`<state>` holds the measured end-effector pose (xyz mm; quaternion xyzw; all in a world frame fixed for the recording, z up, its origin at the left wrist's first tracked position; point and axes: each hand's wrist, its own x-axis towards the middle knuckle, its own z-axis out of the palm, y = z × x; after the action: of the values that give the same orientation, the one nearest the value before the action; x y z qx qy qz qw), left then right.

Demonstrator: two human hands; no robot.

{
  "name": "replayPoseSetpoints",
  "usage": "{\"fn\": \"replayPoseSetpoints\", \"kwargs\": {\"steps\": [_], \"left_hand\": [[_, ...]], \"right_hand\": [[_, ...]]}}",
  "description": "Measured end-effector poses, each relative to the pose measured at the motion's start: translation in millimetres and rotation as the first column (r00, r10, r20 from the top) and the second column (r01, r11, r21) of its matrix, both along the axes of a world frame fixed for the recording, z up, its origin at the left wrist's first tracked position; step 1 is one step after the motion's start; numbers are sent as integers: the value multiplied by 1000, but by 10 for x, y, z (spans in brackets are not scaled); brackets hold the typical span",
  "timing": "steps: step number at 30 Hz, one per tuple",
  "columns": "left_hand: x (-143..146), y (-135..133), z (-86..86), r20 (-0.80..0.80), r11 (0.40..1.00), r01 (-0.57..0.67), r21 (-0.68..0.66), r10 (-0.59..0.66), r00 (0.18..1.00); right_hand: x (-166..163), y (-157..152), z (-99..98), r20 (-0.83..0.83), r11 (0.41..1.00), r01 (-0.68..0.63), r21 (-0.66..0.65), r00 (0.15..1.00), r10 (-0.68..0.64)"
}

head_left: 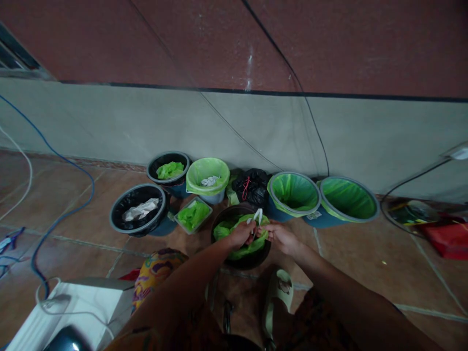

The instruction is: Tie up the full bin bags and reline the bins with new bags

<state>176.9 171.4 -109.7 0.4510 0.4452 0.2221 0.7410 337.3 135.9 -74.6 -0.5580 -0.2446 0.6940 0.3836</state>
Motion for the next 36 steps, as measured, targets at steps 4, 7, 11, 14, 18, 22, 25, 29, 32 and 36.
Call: {"fn": "replayPoseSetpoints", "kwargs": {"steps": [4, 7, 11, 14, 18, 22, 25, 29, 32, 36], "left_hand": [[23, 19, -23, -5, 994, -77, -76, 76, 997], [37, 44, -24, -119, 996, -93, -10, 91, 989], [53, 57, -28, -326, 963, 31, 269, 61, 944], [68, 31, -35, -462, 902, 153, 403, 56, 885], [87, -3, -29, -534, 879, 150, 452, 132, 835], [123, 22, 5, -426, 907, 137, 399, 51, 903], [162, 48, 34, -245, 974, 58, 218, -3, 969], [161, 81, 97, -153, 995, 26, 96, -11, 988], [114, 111, 154, -43, 995, 88, 38, -87, 995], [79, 127, 175, -11, 995, 98, -7, -98, 995]], "right_hand": [[28, 22, -24, -8, 992, 117, -36, 993, -118], [37, 41, -26, -32, 986, 158, -50, 987, -159], [19, 58, -16, -65, 982, 173, -77, 982, -178], [1, 62, 0, -57, 980, 179, -90, 981, -184], [-18, 53, 17, -12, 984, 162, -69, 987, -163], [-41, 41, 18, -14, 984, 161, -81, 987, -163], [-55, 31, 13, 33, 982, 185, -41, 983, -183], [-66, 11, 21, 118, 990, 135, 46, 983, -140], [-69, -9, 30, 191, 996, 7, 93, 981, -25], [-29, -2, 25, 300, 984, -119, 132, 951, 75]]}}
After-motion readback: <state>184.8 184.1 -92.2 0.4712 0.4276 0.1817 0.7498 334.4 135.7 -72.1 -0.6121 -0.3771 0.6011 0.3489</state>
